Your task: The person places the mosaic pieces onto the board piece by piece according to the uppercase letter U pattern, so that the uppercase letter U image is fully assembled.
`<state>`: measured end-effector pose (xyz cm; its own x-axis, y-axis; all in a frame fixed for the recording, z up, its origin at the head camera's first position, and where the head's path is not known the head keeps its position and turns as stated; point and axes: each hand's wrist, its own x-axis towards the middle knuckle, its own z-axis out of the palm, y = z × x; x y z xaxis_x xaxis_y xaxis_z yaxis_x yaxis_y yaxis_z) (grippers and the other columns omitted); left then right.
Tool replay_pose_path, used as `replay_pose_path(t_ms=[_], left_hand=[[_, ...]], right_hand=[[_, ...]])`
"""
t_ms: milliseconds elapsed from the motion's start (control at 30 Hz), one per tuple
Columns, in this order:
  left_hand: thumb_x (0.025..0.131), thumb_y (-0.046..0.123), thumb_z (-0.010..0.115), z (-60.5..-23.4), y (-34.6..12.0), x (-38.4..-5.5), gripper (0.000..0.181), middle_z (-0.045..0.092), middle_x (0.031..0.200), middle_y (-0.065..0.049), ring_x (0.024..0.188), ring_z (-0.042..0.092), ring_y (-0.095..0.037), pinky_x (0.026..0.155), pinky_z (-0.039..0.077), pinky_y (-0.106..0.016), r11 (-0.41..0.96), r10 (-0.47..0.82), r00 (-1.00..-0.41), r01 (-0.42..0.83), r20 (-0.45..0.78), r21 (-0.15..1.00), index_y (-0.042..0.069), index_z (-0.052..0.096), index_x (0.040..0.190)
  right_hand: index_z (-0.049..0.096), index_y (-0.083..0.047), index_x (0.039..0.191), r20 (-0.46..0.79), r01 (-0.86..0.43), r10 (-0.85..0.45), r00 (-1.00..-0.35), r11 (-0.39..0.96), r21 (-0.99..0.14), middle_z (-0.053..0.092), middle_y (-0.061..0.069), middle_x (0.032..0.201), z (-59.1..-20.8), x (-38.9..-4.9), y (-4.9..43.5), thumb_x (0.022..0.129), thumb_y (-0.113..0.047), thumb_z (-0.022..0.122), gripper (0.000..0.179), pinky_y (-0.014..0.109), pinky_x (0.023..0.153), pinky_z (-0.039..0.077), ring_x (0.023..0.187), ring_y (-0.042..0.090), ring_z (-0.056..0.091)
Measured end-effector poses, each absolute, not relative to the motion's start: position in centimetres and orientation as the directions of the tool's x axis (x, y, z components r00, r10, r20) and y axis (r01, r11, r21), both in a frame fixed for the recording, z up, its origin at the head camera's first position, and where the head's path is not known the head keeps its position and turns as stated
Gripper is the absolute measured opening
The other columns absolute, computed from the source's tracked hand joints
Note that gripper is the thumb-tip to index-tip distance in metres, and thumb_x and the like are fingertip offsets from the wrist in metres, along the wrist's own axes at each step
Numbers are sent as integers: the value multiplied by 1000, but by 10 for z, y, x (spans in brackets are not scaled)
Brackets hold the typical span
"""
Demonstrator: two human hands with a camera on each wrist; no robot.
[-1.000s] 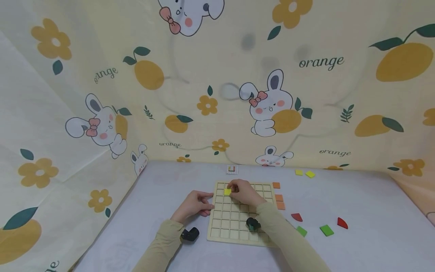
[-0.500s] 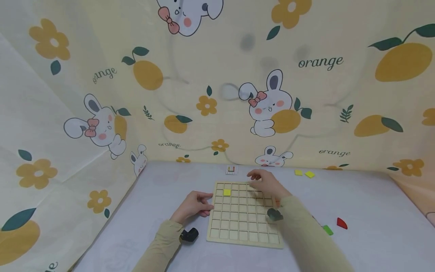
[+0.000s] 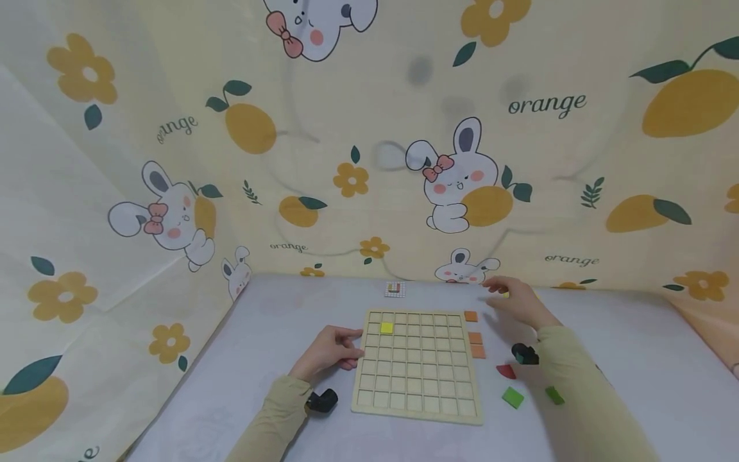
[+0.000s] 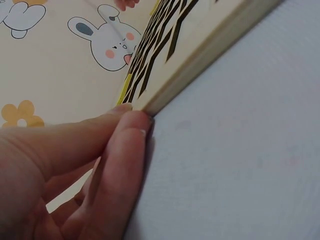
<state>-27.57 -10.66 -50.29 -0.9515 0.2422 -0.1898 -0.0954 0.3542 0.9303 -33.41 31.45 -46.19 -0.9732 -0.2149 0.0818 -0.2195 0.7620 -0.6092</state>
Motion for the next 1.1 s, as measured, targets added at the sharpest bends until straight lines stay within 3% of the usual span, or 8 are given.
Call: replay_pose_path(t_ms=[467, 900, 1100], left_hand=[[79, 4, 78, -506, -108, -277, 50, 64, 74, -8, 56, 64, -13, 55, 59, -28, 353, 253, -950, -87, -184, 932, 3, 62, 126], [79, 5, 78, -505, -108, -278, 51, 64, 76, -8, 57, 64, -14, 56, 59, -29, 348, 254, -950, -87, -184, 933, 3, 61, 127], [79, 5, 78, -507, -109, -278, 51, 64, 76, -8, 56, 64, -13, 55, 59, -29, 353, 253, -950, -85, -183, 932, 4, 61, 127]], right_hand=[[44, -3, 137, -46, -50, -109, -993, 739, -672, 39, 27, 139, -476, -323, 369, 93, -21, 62, 51, 72, 93, 34, 125, 52, 27], [31, -3, 147, -102, 30, -66, -993, 682, -731, 29, 30, 145, -494, -327, 394, 93, -24, 62, 66, 71, 94, 33, 124, 52, 28], [32, 0, 146, -87, 19, -64, -994, 689, -725, 28, 32, 144, -496, -327, 390, 91, -20, 64, 67, 70, 97, 31, 125, 53, 27]])
